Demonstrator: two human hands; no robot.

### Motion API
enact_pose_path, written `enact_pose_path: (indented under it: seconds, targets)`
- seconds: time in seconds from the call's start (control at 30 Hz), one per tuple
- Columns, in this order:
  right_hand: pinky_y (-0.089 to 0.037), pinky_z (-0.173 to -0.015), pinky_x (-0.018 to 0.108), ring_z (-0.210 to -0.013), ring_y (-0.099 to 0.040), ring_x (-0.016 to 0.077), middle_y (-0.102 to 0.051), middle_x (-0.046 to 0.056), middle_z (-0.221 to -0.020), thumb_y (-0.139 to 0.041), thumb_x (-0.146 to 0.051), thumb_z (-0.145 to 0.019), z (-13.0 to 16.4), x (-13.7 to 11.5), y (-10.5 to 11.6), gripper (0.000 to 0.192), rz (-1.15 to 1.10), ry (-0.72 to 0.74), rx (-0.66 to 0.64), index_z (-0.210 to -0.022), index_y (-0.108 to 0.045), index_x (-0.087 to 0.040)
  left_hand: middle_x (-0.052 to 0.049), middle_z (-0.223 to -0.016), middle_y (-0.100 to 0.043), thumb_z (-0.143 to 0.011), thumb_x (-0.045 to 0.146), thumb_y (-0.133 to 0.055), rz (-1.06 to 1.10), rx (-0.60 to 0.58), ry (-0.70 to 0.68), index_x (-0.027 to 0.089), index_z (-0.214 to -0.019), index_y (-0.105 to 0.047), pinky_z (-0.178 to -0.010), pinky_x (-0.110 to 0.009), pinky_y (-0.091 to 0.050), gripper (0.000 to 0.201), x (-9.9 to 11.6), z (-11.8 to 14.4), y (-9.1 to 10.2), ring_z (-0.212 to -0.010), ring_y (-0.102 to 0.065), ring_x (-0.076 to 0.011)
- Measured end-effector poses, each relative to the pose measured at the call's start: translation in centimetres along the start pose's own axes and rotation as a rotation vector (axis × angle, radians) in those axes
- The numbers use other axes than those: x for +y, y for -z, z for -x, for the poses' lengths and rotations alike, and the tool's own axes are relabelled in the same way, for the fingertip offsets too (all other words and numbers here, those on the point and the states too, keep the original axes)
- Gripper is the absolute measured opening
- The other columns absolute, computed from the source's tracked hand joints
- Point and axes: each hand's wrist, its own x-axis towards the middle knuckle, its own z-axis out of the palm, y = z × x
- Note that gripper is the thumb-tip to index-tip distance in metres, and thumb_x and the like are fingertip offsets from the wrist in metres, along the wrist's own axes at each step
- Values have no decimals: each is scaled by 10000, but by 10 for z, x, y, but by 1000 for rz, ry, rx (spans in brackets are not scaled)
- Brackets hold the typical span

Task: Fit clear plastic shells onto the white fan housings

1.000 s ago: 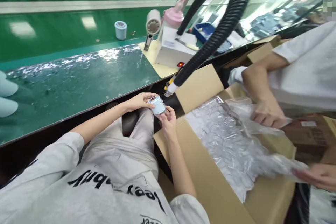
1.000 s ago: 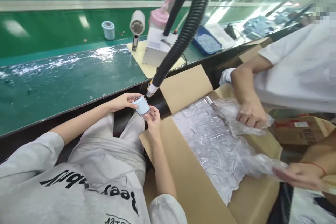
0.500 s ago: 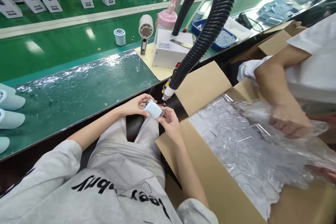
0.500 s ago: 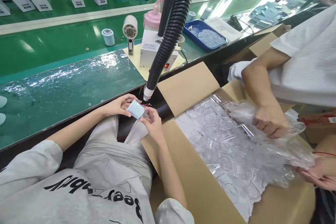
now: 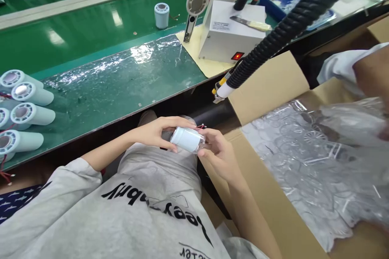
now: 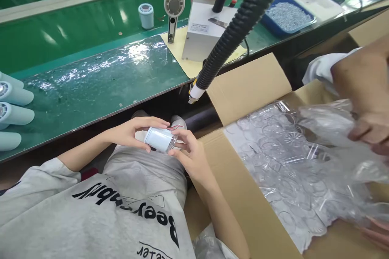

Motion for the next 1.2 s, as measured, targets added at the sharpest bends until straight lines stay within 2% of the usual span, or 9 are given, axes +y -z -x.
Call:
enact_pose_path:
  seconds: [0.1,0.3,0.47,0.63,0.8,0.97,1.1,1.17,1.2]
  targets:
    - [-628,-789,308,-964,-725,205,-744,60,-1157,-831,-558,-815,-1,-6,-5,456,-102,-69,-15,-1128,-656,-277,-136,-1504,-602,-775,273,-879,-26,0,3,301,-1429,-634,-1140,-432,-501,699,5,4,0,-1423,-553,-303]
    - [-610,-651,292,-726,-666,171,-695,18,-866,-800,-676,-780,-5,-11,-13,535,-194,-212,-9,-1065,-631,-256,-142,-1521,-586,-776,268,-882,-91,8,-57,316,-1483,-579,-1140,-410,-501,770,6,11,-1,-1423,-557,-293]
    - [-604,-535,267,-637,-645,149,-671,1,-814,-789,-743,-740,-7,-5,-15,602,-286,-320,-37,-1027,-609,-245,-134,-1501,-608,-769,295,-888,-115,13,-51,304,-1465,-600,-1181,-452,-460,754,6,14,-1,-1421,-556,-304]
    - [-625,-521,285,-592,-693,165,-702,14,-800,-724,-813,-745,-8,-2,-18,654,-305,-416,-80,-1007,-587,-230,-119,-1497,-616,-769,308,-883,-111,19,-10,290,-1429,-635,-1223,-489,-407,706,11,16,-2,-1422,-552,-315]
    - [-595,-454,269,-495,-682,181,-689,4,-650,-660,-878,-738,-8,-2,-22,716,-366,-501,-134,-993,-602,-212,-117,-1500,-613,-761,298,-888,-86,32,-2,290,-1408,-653,-1213,-475,-422,689,9,18,-4,-1422,-552,-316]
    - [-513,-374,226,-452,-639,161,-709,72,-628,-583,-903,-769,-9,2,-23,752,-427,-622,-217,-875,-671,-164,-121,-1468,-633,-775,288,-874,-75,51,-28,294,-1396,-658,-1167,-466,-466,658,5,20,-8,-1393,-570,-314]
    - [-435,-326,195,-397,-573,124,-664,59,-583,-528,-950,-750,-8,5,-24,804,-439,-694,-319,-798,-667,-160,-133,-1412,-645,-793,334,-854,-65,63,51,275,-1374,-664,-989,-381,-577,614,9,22,-13,-1316,-616,-306]
    - [-449,-327,223,-415,-591,148,-661,66,-604,-426,-981,-768,-5,7,-25,855,-401,-672,-352,-835,-660,-161,-132,-1396,-644,-797,336,-844,-59,81,110,266,-1372,-657,-906,-333,-597,608,15,23,-16,-1280,-630,-297]
    - [-477,-344,244,-453,-624,171,-680,74,-647,-394,-984,-778,-3,8,-26,867,-370,-610,-319,-897,-659,-167,-129,-1389,-646,-799,335,-839,-54,96,134,261,-1372,-653,-886,-317,-596,607,17,23,-17,-1263,-636,-290]
